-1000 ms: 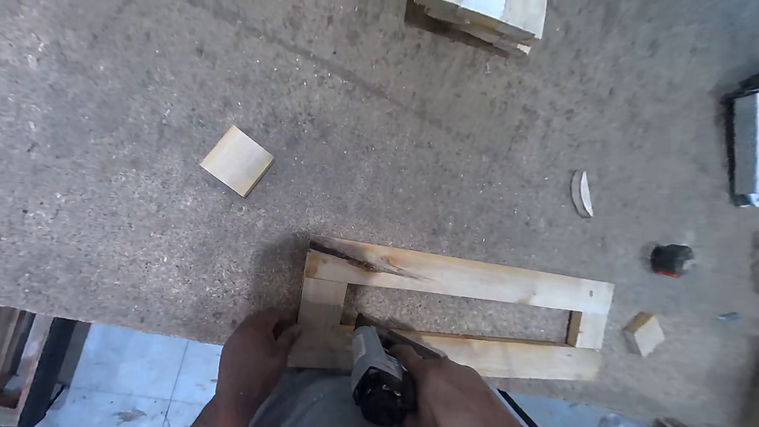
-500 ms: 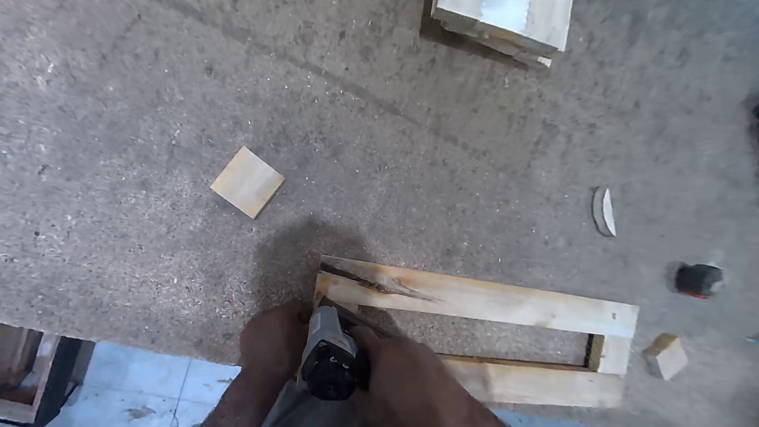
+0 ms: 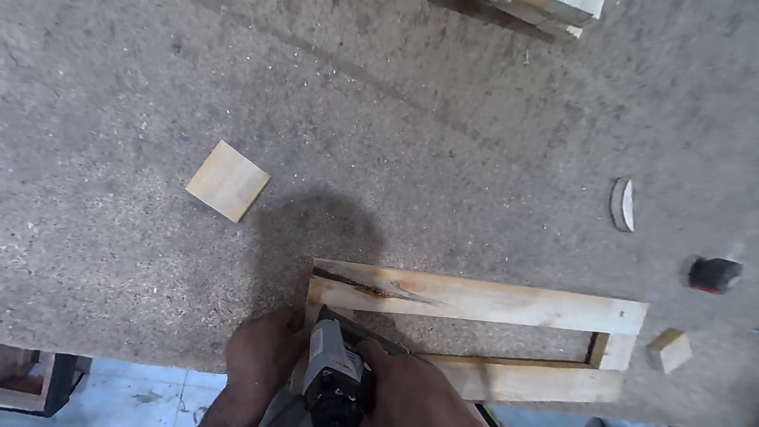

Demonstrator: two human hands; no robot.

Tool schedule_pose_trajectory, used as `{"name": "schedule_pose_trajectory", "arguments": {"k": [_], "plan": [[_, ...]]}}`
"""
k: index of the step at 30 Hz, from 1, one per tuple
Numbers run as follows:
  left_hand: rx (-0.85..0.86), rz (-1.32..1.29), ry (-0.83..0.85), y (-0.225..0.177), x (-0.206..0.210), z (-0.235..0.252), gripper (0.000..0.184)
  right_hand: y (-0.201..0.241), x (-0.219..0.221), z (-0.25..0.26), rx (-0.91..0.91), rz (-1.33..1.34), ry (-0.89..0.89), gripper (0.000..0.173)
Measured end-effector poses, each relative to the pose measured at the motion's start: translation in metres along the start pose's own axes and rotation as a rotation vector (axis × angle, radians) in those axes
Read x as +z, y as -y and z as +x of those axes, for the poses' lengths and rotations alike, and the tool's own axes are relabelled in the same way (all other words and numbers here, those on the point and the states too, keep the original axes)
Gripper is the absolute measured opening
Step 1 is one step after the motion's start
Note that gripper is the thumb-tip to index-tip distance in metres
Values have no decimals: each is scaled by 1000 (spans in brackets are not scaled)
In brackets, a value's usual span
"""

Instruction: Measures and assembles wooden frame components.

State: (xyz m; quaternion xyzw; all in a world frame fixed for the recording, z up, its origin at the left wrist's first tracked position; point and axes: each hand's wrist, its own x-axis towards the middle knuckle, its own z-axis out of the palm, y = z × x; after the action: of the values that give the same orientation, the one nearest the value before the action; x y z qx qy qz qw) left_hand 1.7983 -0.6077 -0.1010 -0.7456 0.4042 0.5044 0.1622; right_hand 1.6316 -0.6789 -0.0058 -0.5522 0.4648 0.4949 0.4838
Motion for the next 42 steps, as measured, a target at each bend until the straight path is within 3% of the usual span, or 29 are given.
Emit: {"name": "schedule_pose_trajectory", "arguments": {"k": [10, 17, 21, 42], "plan": [[27, -58, -61, 9, 12, 7, 50, -18, 0, -2, -6, 25, -12, 54], [54, -68, -89, 5, 8, 3, 43, -16, -6, -1, -89, 31, 3, 66], [48, -43, -88, 3, 7, 3, 38, -13, -11, 1, -72, 26, 48, 59], [32, -52, -63, 12, 12, 9, 56, -41, 0, -2, -10, 71, -8, 61]]}}
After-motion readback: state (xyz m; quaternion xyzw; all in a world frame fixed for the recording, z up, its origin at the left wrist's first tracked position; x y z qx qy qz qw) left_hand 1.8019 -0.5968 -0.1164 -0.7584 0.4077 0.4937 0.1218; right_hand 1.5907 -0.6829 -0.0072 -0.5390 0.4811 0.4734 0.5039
